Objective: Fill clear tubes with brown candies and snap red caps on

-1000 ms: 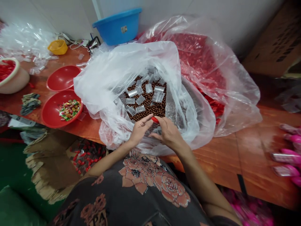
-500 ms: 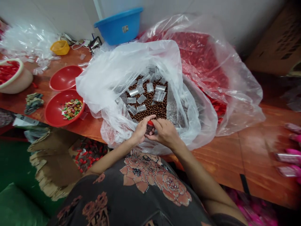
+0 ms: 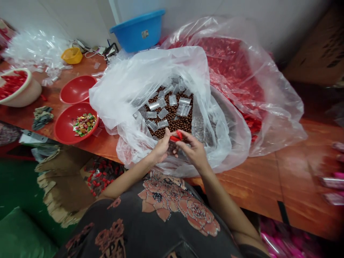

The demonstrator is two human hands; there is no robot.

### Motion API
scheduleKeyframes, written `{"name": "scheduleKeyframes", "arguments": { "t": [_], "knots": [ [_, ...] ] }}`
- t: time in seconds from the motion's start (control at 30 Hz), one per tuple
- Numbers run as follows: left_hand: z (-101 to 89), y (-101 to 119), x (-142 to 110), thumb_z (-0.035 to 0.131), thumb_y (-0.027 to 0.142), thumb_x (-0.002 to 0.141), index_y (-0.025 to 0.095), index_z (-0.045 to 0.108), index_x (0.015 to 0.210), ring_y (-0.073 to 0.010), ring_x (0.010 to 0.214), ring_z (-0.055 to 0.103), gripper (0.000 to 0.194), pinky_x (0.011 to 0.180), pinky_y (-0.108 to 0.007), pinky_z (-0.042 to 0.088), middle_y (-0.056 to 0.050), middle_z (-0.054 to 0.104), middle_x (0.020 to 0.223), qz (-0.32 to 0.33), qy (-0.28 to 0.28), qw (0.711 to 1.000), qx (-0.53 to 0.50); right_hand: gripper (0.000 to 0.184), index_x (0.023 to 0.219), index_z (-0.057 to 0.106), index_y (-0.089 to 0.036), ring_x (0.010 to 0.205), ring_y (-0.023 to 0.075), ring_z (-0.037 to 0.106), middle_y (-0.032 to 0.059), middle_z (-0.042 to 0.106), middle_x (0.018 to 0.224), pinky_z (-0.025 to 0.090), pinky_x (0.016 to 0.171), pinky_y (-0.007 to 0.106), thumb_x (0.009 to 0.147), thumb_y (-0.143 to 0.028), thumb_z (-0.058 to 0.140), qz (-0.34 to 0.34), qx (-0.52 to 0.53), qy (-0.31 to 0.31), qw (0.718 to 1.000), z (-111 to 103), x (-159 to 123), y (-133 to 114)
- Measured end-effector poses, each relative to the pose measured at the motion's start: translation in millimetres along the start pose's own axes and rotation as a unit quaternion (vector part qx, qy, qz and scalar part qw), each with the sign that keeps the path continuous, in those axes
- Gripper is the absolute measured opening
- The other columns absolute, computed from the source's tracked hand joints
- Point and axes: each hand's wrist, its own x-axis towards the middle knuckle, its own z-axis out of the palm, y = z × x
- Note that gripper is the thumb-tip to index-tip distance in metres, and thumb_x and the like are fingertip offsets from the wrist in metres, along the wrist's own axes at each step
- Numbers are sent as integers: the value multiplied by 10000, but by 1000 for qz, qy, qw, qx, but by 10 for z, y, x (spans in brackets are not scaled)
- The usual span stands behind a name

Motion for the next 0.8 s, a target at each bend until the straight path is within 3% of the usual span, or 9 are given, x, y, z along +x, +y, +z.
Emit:
{"name": "scheduleKeyframes", "arguments": {
  "t": [0.1, 0.2, 0.27, 0.37, 0.5, 0.6, 0.7, 0.77, 0.8],
  "knots": [
    [19, -10, 23, 285, 847, 785, 137, 563, 722, -85, 413, 462, 765, 384, -201, 343, -11, 504, 545, -27, 18, 999, 7, 698, 1391, 422, -248, 1184, 283, 532, 120, 556, 1317, 470, 985, 504, 798, -533, 655, -122, -178, -77, 973, -4, -45, -53],
    [25, -3, 17, 423, 772, 805, 157, 500, 659, -65, 400, 428, 638, 375, -185, 306, 8, 481, 532, -12, 18, 1000, 14, 757, 1418, 359, -176, 1220, 309, 483, 168, 510, 1346, 456, 991, 497, 814, -544, 628, -189, -287, -74, 936, -20, -52, -68],
    [26, -7, 5, 496, 643, 842, 159, 507, 682, -58, 402, 409, 509, 382, -173, 303, 25, 465, 522, 18, 22, 999, 14, 720, 1381, 394, -141, 1174, 311, 500, 181, 536, 1293, 463, 966, 481, 826, -550, 603, -223, -327, -66, 916, -28, -32, -57],
    [13, -61, -6, 469, 528, 864, 154, 572, 781, -62, 398, 380, 396, 385, -171, 298, 40, 440, 508, 43, 17, 999, 9, 666, 1325, 444, -127, 1115, 303, 524, 185, 573, 1225, 466, 938, 468, 837, -560, 576, -278, -345, -70, 894, -31, 3, -31],
    [-37, -214, -56, 419, 499, 875, 151, 617, 1058, -77, 407, 380, 440, 395, -184, 301, 47, 458, 528, 73, 27, 996, 34, 641, 1251, 503, -101, 1047, 295, 551, 185, 610, 1114, 476, 885, 444, 836, -587, 558, -329, -347, -77, 875, 28, -31, -20],
    [-152, -274, -212, 417, 493, 899, 168, 565, 1197, -93, 468, 450, 465, 442, -200, 349, 28, 529, 605, 122, 64, 986, 93, 641, 1300, 494, -126, 1058, 291, 556, 163, 616, 1120, 476, 885, 447, 844, -571, 563, -301, -348, -103, 882, 123, -115, -53],
    [-483, -174, -488, 415, 510, 927, 199, 543, 1186, -96, 528, 470, 424, 511, -222, 384, 14, 564, 696, 219, 161, 946, 176, 707, 1451, 365, -198, 1210, 301, 506, 159, 533, 1327, 466, 959, 477, 857, -505, 595, -239, -322, -147, 904, 139, -175, -113],
    [-858, -25, -687, 406, 526, 941, 212, 543, 1101, -94, 582, 457, 378, 562, -231, 382, 4, 571, 780, 293, 306, 875, 232, 696, 1477, 334, -233, 1269, 292, 479, 156, 476, 1400, 463, 992, 484, 868, -428, 609, -214, -285, -106, 928, 23, -172, -143],
    [-1076, 59, -772, 368, 527, 958, 216, 529, 1083, -103, 639, 469, 372, 601, -240, 386, -3, 568, 831, 303, 381, 836, 254, 647, 1458, 369, -248, 1252, 279, 497, 148, 478, 1396, 470, 988, 478, 872, -380, 611, -199, -263, -48, 943, -84, -154, -143]
  ]
}}
